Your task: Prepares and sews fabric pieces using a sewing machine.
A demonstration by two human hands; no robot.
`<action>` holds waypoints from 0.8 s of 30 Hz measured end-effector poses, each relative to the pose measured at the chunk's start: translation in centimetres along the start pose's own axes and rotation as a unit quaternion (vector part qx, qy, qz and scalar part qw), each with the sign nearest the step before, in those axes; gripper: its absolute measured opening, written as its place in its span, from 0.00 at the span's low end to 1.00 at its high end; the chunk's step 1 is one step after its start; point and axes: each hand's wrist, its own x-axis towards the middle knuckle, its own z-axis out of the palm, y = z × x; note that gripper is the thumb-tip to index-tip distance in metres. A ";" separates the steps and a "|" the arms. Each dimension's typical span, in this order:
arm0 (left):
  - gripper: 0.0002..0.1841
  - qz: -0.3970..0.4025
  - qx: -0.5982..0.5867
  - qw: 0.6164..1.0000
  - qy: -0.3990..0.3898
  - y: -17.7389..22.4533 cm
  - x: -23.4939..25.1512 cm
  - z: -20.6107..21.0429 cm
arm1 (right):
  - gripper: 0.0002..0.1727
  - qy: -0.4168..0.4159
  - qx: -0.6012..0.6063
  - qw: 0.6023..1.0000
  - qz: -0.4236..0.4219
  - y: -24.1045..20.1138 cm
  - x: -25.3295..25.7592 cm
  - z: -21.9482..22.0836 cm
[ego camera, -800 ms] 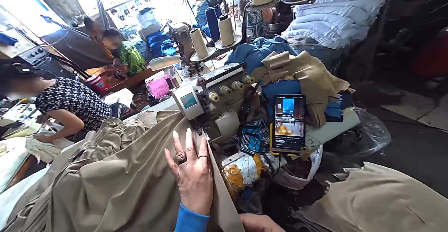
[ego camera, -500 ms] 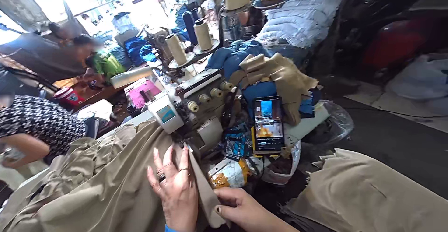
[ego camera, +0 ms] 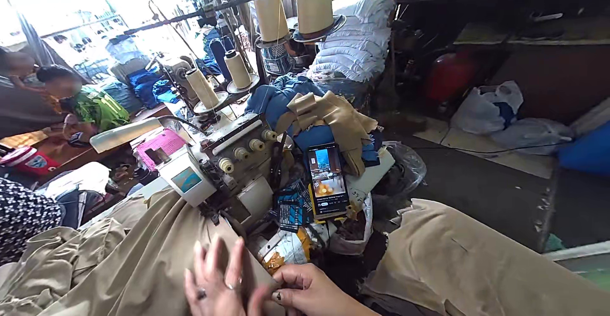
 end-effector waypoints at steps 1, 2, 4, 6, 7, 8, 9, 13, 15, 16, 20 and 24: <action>0.49 0.012 -0.029 0.999 -0.034 1.0 -1.1 -0.2 | 0.10 0.000 0.001 1.000 0.000 -0.4 -0.2 -0.2; 0.52 0.022 -0.056 0.996 -0.058 1.9 -2.2 0.0 | 0.11 0.003 0.006 1.000 0.001 -0.9 -0.3 -0.4; 0.51 0.048 -0.080 0.995 -0.046 2.9 -4.3 1.2 | 0.14 0.003 0.028 1.000 -0.002 -1.6 -0.5 -0.6; 0.36 0.063 -0.042 0.997 0.021 2.9 -5.0 2.5 | 0.19 -0.012 0.047 0.999 -0.017 -2.5 -0.8 -0.4; 0.27 0.064 -0.021 0.996 0.066 2.6 -4.7 2.7 | 0.21 -0.019 0.050 0.998 -0.030 -2.9 -0.9 -0.3; 0.20 0.066 -0.003 0.993 0.102 2.2 -4.2 2.5 | 0.22 -0.024 0.051 0.998 -0.042 -3.3 -1.1 -0.1; 0.15 0.071 0.005 0.989 0.133 1.8 -3.7 2.0 | 0.23 -0.027 0.051 0.997 -0.051 -3.5 -1.2 0.1; 0.15 0.112 -0.016 0.984 0.138 1.0 -3.6 0.1 | 0.24 -0.012 0.036 0.999 -0.033 -3.1 -1.4 0.2; 0.15 0.116 -0.025 0.987 0.107 1.2 -4.3 0.1 | 0.25 0.003 0.029 0.999 -0.020 -2.6 -1.6 0.1; 0.15 0.112 -0.027 0.989 0.096 1.3 -4.8 0.3 | 0.25 0.014 0.019 0.999 -0.021 -2.4 -1.8 0.2; 0.15 0.093 -0.024 0.993 0.072 1.1 -6.1 0.4 | 0.29 0.040 0.004 0.999 -0.025 -1.9 -2.1 0.7; 0.14 0.090 -0.008 0.993 0.073 0.2 -5.1 -0.1 | 0.29 0.033 0.006 0.999 -0.041 -1.9 -0.9 0.9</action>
